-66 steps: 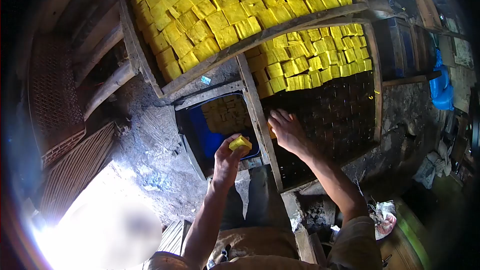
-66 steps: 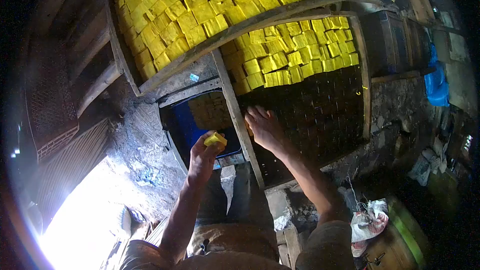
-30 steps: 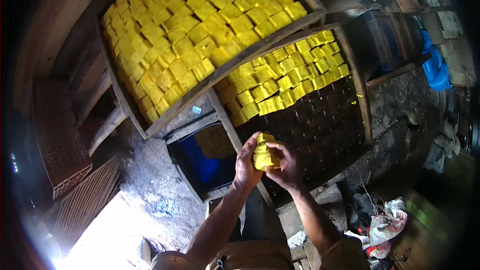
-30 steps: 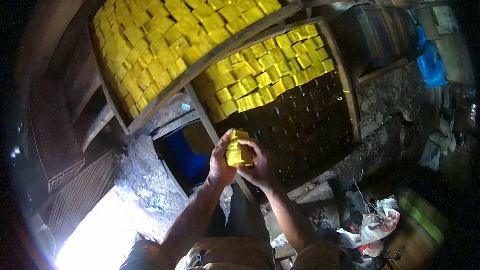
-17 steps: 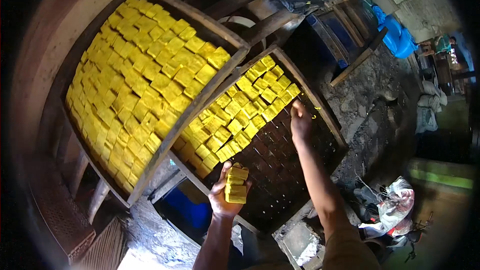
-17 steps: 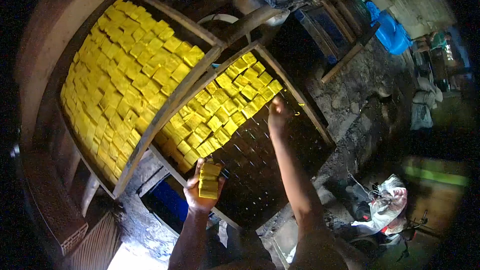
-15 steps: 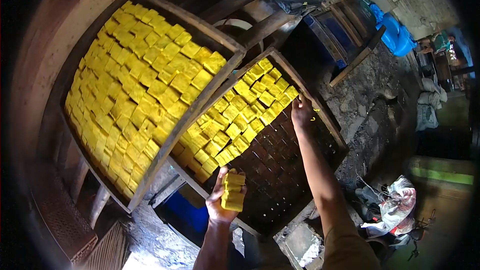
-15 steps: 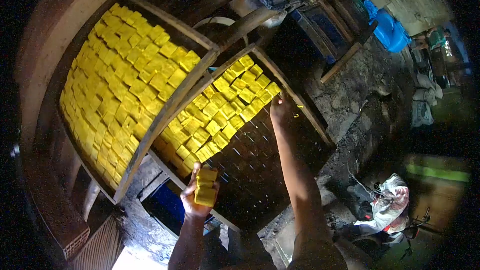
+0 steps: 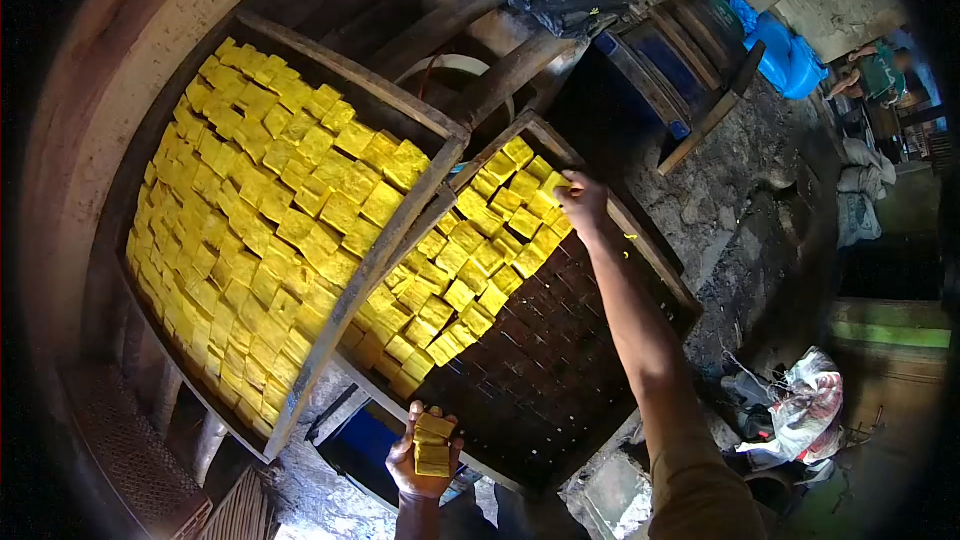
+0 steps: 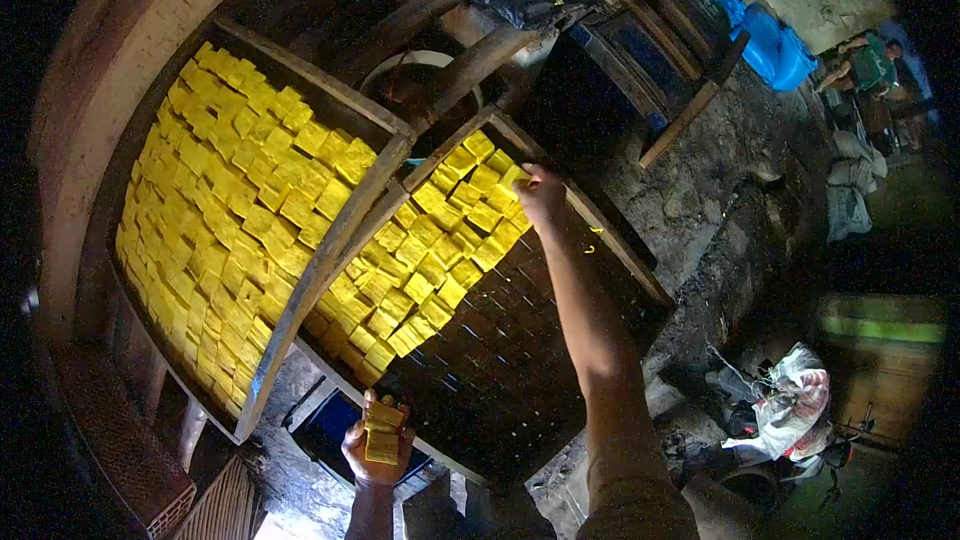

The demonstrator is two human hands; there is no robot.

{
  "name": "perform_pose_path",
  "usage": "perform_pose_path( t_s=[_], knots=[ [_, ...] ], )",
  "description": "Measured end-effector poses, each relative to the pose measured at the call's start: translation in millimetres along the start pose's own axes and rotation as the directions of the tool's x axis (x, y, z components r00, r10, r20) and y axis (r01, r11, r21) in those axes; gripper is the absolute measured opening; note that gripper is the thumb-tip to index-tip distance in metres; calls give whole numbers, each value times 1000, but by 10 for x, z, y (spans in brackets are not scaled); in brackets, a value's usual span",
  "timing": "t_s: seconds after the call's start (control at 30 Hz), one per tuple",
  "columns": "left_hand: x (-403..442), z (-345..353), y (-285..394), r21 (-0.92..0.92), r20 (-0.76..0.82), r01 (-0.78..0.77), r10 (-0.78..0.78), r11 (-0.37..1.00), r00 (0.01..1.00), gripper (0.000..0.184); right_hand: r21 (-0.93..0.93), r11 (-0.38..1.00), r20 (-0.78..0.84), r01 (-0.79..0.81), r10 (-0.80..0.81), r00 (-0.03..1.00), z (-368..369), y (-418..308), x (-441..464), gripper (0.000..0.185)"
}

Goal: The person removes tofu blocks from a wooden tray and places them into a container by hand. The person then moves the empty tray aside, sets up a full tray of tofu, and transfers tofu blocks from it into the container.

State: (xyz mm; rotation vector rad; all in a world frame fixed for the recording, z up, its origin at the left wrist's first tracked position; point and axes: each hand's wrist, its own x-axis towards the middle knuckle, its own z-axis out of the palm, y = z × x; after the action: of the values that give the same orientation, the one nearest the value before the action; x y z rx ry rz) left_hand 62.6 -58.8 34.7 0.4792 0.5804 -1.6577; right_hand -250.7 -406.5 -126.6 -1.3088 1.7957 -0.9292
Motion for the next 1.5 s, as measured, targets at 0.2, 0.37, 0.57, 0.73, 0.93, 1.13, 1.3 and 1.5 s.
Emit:
perform_pose_path(
  t_s=[0.2,0.37,0.57,0.73,0.93,1.13,1.3,1.5],
  knots=[
    [7,96,-57,54,6,16,-16,998,1000,47,-697,693,-71,186,-324,943,212,-80,-87,41],
    [-64,84,6,63,-33,-8,10,998,999,47,228,971,-44,65,-57,997,56,-75,78,41],
    [-24,84,-18,70,-41,-7,10,998,999,48,-429,897,-255,108,-235,938,569,-181,344,34],
    [-76,85,-29,46,-16,1,0,999,1000,51,-819,567,-112,86,-306,945,832,-54,342,31],
    [-111,27,16,16,-9,-8,8,1000,1000,53,-268,963,-118,1,-34,992,405,-595,204,28],
    [-75,125,9,147,-61,-89,99,985,993,59,167,985,74,-52,40,996,735,-436,748,30],
    [65,192,-21,86,-6,-57,57,995,998,59,-788,526,205,319,-264,942,813,-900,401,34],
    [683,146,-23,62,-26,-67,69,996,997,53,-522,744,-104,417,-541,835,813,-468,403,56]
  ],
)
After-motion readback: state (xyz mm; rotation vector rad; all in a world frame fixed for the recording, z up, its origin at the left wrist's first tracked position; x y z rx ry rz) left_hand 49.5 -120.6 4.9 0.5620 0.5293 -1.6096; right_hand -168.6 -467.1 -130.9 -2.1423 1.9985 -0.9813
